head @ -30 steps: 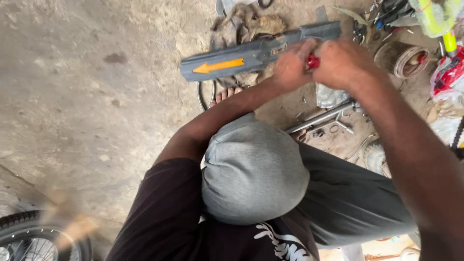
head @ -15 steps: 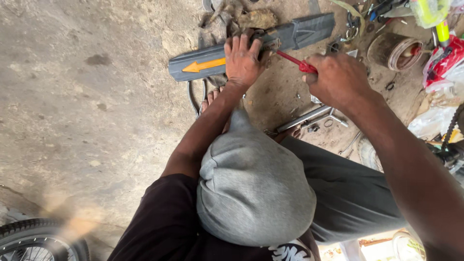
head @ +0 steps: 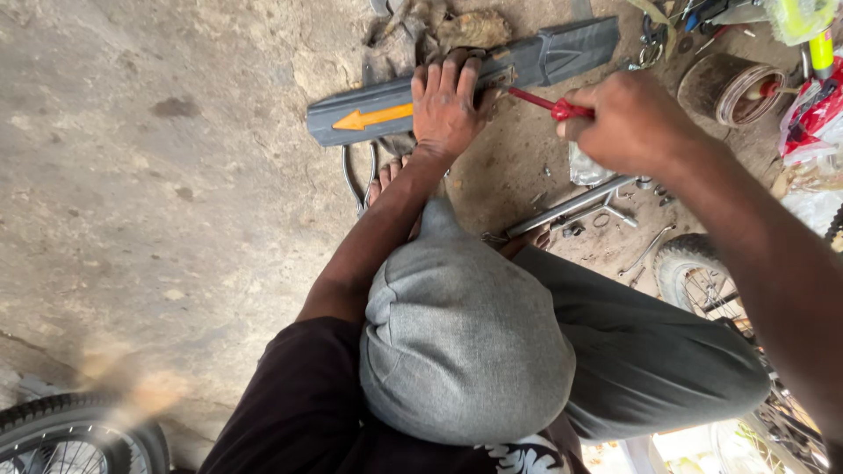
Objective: The person applies glue to a plastic bicycle fender and uses a screwdriver to secure a bracket or component to it while sitting on the floor.
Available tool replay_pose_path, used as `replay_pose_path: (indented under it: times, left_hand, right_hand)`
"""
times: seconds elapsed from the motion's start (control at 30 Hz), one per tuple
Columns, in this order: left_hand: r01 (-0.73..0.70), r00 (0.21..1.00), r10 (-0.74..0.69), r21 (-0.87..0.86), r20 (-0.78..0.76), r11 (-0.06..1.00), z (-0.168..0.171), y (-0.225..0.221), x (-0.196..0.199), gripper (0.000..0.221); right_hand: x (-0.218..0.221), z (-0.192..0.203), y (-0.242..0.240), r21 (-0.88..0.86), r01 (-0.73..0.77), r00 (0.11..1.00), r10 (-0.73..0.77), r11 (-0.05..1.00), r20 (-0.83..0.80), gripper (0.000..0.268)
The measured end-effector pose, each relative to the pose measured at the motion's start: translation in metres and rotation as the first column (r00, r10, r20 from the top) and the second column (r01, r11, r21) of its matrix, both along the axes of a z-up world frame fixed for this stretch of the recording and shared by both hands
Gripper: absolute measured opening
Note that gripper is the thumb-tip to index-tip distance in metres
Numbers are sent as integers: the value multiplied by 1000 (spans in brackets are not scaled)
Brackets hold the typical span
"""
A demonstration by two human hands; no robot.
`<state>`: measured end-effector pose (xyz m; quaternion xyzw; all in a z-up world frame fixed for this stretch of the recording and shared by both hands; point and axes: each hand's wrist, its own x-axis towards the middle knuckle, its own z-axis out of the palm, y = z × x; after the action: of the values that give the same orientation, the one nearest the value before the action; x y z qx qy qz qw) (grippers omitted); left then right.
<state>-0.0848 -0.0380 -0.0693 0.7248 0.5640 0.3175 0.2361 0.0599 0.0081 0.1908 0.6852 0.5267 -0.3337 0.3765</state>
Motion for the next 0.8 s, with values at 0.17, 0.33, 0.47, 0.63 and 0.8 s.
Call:
replay_pose_path:
  times: [0.17, 0.33, 0.47, 0.63, 0.8]
  left_hand:
    - [-12, 1000, 12, 21, 2, 1000, -3, 1, 2, 56]
    - [-6, 1000, 6, 4, 10, 1000, -1, 1, 2, 53]
    - [5, 1000, -5, -21, 9, 1000, 0, 3, 0, 49]
    - [-25, 1000, 25, 15, 5, 1000, 5, 4, 0, 49]
    - [-17, 1000, 17, 18, 13, 1000, 8, 2, 0, 44]
  right_hand:
    - [10, 3, 17, 14, 113, 991, -112, 994, -77, 46]
    - [21, -7, 0, 3, 45, 995, -44, 999, -93, 44]
    - [27, -15, -35, 178, 28, 975, 12, 984, -220, 46]
    - [23, -13, -29, 126, 188, 964, -159, 974, -213, 39]
    - [-7, -7, -24, 66, -75, 989, 83, 995, -125, 47]
